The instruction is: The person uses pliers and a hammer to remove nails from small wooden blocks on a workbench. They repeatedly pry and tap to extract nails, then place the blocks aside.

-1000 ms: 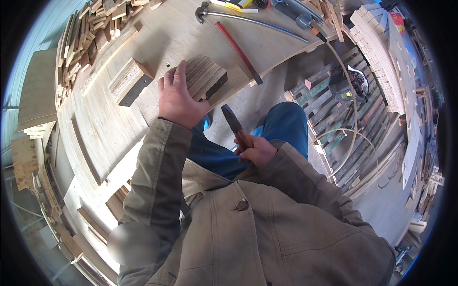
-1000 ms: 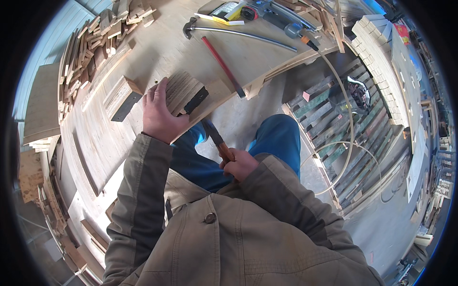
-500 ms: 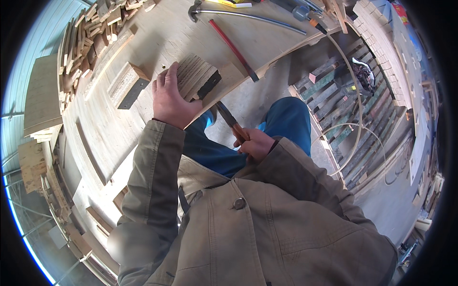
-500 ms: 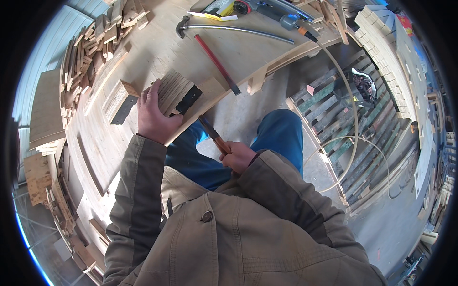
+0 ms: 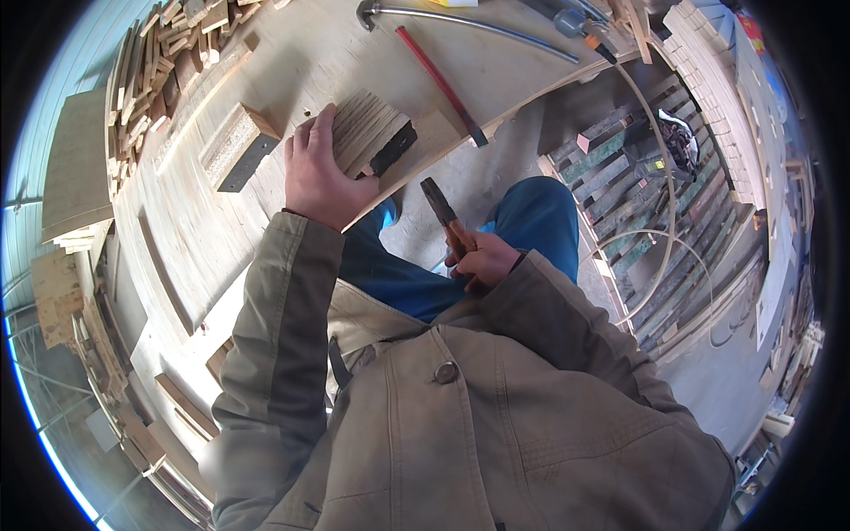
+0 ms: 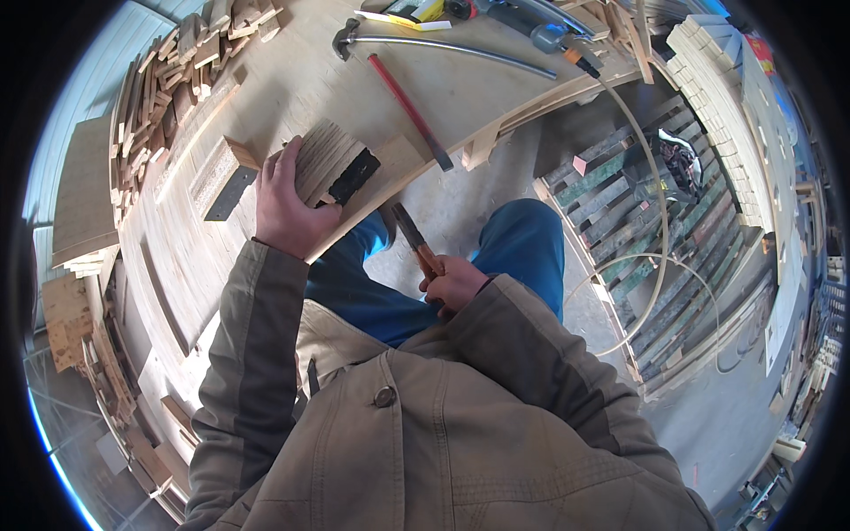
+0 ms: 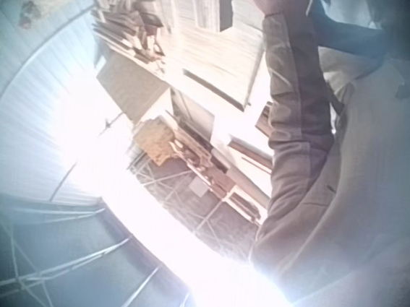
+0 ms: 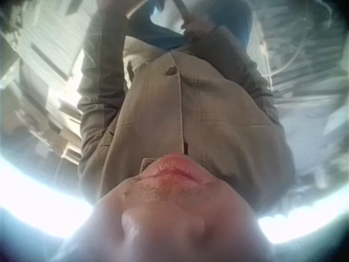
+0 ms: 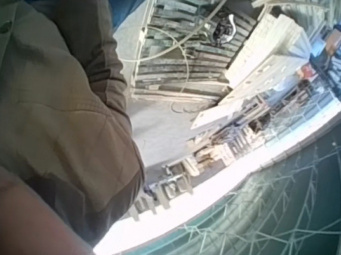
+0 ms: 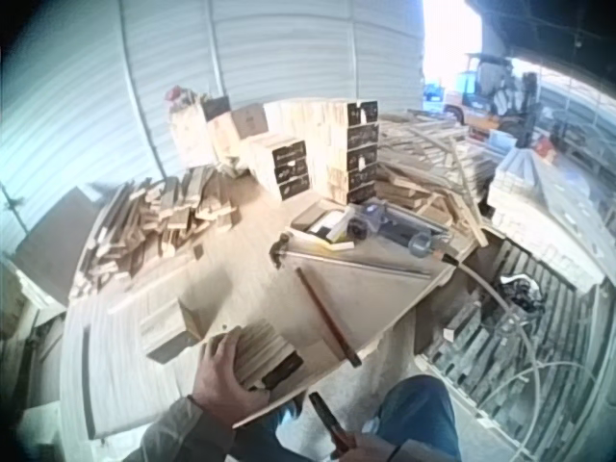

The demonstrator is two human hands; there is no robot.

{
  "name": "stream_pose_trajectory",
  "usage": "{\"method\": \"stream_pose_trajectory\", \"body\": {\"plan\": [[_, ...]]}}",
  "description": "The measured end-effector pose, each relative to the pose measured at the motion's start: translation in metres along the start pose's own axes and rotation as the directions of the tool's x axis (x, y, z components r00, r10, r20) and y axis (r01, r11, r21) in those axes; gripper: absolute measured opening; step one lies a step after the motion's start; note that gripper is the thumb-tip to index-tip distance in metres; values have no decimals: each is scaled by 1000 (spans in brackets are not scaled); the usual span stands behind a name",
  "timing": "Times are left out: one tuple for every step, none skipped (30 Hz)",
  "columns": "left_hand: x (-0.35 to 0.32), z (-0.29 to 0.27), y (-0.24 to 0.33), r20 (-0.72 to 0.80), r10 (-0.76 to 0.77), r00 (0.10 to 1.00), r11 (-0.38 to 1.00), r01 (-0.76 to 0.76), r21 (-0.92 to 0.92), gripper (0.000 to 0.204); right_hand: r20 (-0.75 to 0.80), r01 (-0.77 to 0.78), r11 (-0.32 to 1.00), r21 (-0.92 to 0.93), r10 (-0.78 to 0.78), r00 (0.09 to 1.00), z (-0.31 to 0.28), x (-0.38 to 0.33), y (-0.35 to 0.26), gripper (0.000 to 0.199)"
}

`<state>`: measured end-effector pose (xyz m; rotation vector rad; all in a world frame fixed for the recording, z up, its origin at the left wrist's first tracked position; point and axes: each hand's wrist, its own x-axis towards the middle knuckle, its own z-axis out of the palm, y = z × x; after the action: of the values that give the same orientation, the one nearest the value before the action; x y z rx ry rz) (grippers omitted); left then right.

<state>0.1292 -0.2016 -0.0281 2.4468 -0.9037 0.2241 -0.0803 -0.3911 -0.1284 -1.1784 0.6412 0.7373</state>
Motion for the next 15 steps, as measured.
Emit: {"method": "stream_pose_trajectory", "body": {"plan": [[0, 0, 0, 6, 3, 1000, 1000, -3, 0, 90, 2, -2, 999, 37, 2, 1000, -3, -1, 0, 51], [0, 0, 0, 5, 14, 1000, 1000, -14, -1, 89, 7, 6, 997, 82, -6, 1000, -5, -2, 0, 51], [1, -1, 0, 9, 7, 1000, 1000, -7, 0, 89, -3, -14, 992, 126, 14, 1000, -8, -2, 0, 51], [1, -1, 0, 6, 9, 1000, 1000, -9, 1, 89, -9, -23, 984, 177, 25, 1000, -12, -2, 1, 50], [1, -1, 0, 3, 12, 1000, 1000, -12, 2, 89, -3, -20, 973, 232, 21, 1000, -16, -1, 3, 50], [1, -1, 0, 8, 8, 1000, 1000, -8, 5, 89, -11, -42, 955, 293, 47, 999, -21, 1, 4, 46], [1, -1, 0, 13, 5, 1000, 1000, -5, 9, 89, -5, -52, 933, 357, 58, 998, -25, 4, 4, 42], [1, -2, 1, 16, 5, 1000, 1000, -5, 14, 89, -14, -66, 907, 416, 79, 997, -29, 7, 6, 38], [2, -2, 1, 24, -10, 1000, 1000, 10, 8, 89, -20, -57, 894, 444, 74, 997, -32, 10, 7, 38], [2, -3, 2, 30, -21, 999, 1000, 21, 4, 90, -41, -51, 883, 467, 79, 996, -35, 13, 8, 37], [2, -3, 3, 32, -29, 999, 1000, 29, 1, 90, -65, -45, 870, 492, 88, 994, -38, 16, 9, 36], [2, -4, 3, 41, -38, 998, 999, 38, 1, 91, -68, -31, 871, 490, 73, 995, -39, 19, 10, 36], [2, -5, 4, 48, -45, 998, 999, 45, 2, 91, -74, -20, 872, 490, 64, 995, -40, 21, 11, 36], [2, -5, 5, 53, -51, 997, 999, 51, 4, 92, -91, -16, 872, 489, 69, 993, -41, 23, 11, 35], [2, -6, 5, 55, -47, 997, 999, 47, 10, 93, -84, -8, 877, 481, 55, 995, -42, 24, 12, 35]]}}
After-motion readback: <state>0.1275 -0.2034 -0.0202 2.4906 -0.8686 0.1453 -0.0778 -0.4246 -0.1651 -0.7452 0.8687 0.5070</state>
